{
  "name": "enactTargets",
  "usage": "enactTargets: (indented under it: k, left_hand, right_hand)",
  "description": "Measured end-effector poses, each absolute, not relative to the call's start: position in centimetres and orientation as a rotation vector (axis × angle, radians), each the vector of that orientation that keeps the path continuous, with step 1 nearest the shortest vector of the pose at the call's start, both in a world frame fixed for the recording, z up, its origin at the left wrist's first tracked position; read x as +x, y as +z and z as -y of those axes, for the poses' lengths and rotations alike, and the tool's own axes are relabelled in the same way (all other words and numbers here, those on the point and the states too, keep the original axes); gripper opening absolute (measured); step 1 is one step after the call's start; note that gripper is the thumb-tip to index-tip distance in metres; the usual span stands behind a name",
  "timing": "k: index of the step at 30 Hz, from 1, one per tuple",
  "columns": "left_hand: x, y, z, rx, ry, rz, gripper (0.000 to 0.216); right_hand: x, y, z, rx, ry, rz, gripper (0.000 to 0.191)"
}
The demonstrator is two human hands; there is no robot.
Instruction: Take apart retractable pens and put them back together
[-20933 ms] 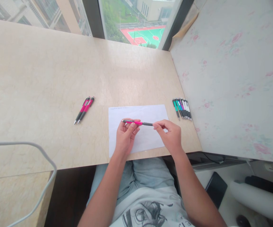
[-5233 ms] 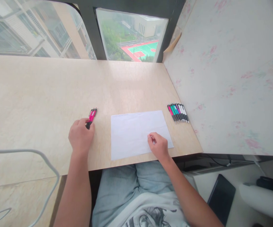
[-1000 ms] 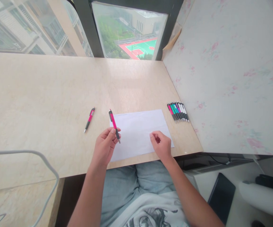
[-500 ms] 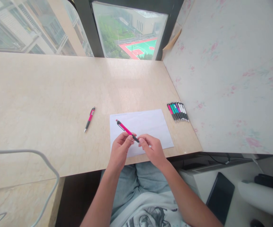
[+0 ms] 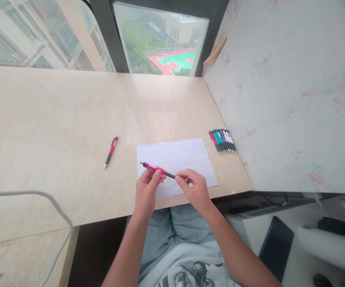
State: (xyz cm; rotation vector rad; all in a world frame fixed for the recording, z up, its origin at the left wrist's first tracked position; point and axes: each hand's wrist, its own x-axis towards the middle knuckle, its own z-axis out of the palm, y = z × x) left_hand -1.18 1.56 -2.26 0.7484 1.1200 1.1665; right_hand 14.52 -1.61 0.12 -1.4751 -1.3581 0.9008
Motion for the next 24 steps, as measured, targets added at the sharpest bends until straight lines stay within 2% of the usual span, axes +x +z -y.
enactTargets:
  k: [6, 12, 24]
  left_hand:
    - [-1.44, -2.43, -1.49, 0.759, 1.212, -1.152, 0.027]
    - [-1.41, -2.81, -1.48, 0.773, 1.225, -1.158, 0.025]
    - [-1.4, -3.09, -1.21, 0.816, 1.201, -1.207, 0.027]
  right_hand:
    - [14.67, -0.34, 1.72, -1.498, 0.963, 1.288, 0.018]
    - [14.87, -0.6, 1.84, -1.466, 1.066, 1.333, 0.034]
    - [15.04, -0.71, 1.92, -1.492, 0.967, 1.32, 0.031]
